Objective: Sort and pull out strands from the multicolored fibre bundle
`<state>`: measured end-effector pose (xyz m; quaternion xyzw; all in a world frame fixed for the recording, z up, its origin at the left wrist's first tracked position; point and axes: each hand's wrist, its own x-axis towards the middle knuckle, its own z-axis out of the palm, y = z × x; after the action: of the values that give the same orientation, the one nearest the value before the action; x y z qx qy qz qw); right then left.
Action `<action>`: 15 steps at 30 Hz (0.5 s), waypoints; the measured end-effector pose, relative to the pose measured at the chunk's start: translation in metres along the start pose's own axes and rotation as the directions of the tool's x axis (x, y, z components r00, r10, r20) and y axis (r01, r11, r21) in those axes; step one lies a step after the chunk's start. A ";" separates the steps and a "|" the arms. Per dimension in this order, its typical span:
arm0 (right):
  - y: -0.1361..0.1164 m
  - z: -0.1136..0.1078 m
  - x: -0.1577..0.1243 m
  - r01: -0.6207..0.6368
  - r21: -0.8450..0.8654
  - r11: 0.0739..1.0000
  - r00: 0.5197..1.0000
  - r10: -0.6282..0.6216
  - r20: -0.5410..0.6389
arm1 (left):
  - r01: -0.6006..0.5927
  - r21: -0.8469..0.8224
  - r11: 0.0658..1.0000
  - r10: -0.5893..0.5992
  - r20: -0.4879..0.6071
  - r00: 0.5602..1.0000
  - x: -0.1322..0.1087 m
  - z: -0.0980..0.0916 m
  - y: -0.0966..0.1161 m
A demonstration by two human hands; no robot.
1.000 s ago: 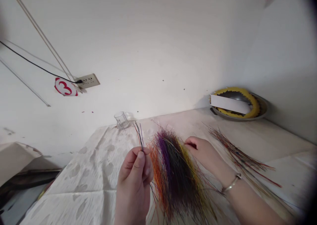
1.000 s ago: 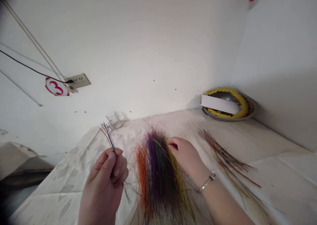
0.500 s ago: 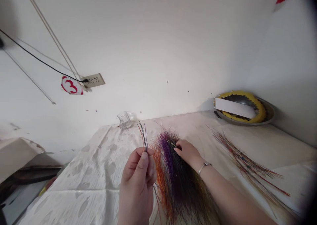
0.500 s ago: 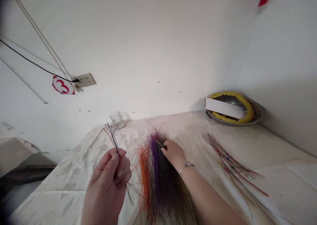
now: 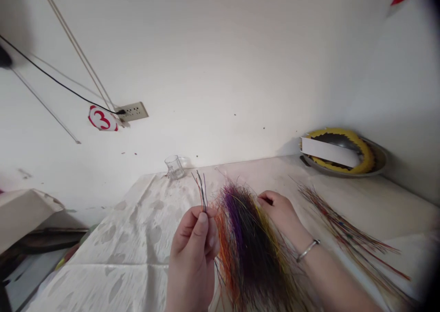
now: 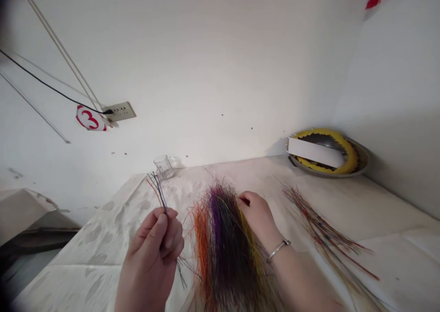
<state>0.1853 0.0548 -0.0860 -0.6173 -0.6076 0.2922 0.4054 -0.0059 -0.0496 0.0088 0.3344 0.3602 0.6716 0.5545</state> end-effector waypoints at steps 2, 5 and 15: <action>-0.013 -0.011 -0.008 0.004 0.128 0.992 0.999 0.000 -0.033 | 0.006 0.010 1.000 -0.006 -0.001 1.000 0.000 0.001 -0.001; -0.033 -0.025 -0.023 0.011 0.329 0.944 1.000 -0.010 -0.003 | 0.008 0.019 1.000 -0.008 0.006 1.000 0.000 0.002 -0.003; -0.055 -0.040 -0.059 -0.101 0.689 0.718 0.979 -0.053 0.199 | 0.069 0.079 0.994 -0.074 0.058 0.996 -0.002 0.012 -0.008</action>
<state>0.1863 -0.0132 -0.0267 -0.3943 -0.4833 0.5660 0.5391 0.0084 -0.0493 0.0082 0.3628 0.3803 0.6264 0.5756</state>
